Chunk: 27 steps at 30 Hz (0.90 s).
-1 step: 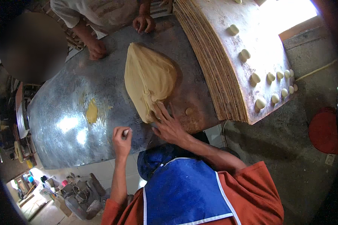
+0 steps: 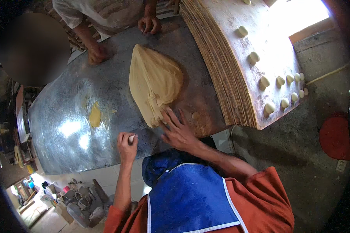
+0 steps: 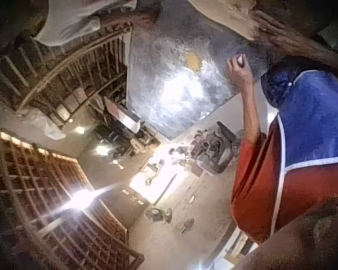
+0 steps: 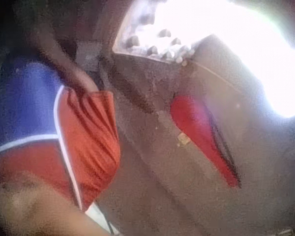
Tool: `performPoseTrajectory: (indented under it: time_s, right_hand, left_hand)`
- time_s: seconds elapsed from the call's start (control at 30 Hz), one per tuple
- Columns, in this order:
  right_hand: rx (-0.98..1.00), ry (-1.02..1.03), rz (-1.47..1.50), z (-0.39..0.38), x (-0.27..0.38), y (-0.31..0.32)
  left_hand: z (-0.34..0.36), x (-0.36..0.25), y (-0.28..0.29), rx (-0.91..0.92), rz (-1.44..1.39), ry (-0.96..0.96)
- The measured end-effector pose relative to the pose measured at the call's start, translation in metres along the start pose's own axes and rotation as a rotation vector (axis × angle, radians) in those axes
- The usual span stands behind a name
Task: The person repeatedly pinches small pieces of dough from a large mass on a metal table, rolls them into balls, and places them on a nearby wooden board. Another person is visible across the table performing similar actions.
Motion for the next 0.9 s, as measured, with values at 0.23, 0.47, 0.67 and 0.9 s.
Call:
performPoseTrajectory:
  time_s: [0.23, 0.47, 0.67, 0.9]
  right_hand:
    - [-0.368, -0.398, -0.024, -0.028, -0.083, -0.016]
    - [-0.131, -0.145, 0.242, -0.039, -0.081, -0.047]
    - [-0.262, -0.351, 0.133, -0.032, -0.086, -0.038]
    - [-0.309, -0.262, 0.047, -0.032, -0.093, -0.025]
  left_hand:
    - [0.03, -0.003, -0.049, -0.3, 0.046, 0.147]
    - [0.018, -0.016, -0.055, -0.164, 0.007, -0.179]
    - [0.02, -0.004, -0.056, -0.231, -0.069, 0.002]
    - [0.018, 0.012, -0.05, -0.23, 0.029, 0.168]
Point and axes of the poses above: each hand's wrist, its own z-axis towards the middle knuckle, its own y-axis out of the back of the hand, x = y × z, the point moved 5 cm from there along z, towards the middle knuckle, and after that the axes turned 3 degrees about z, right-handed, at the moved point
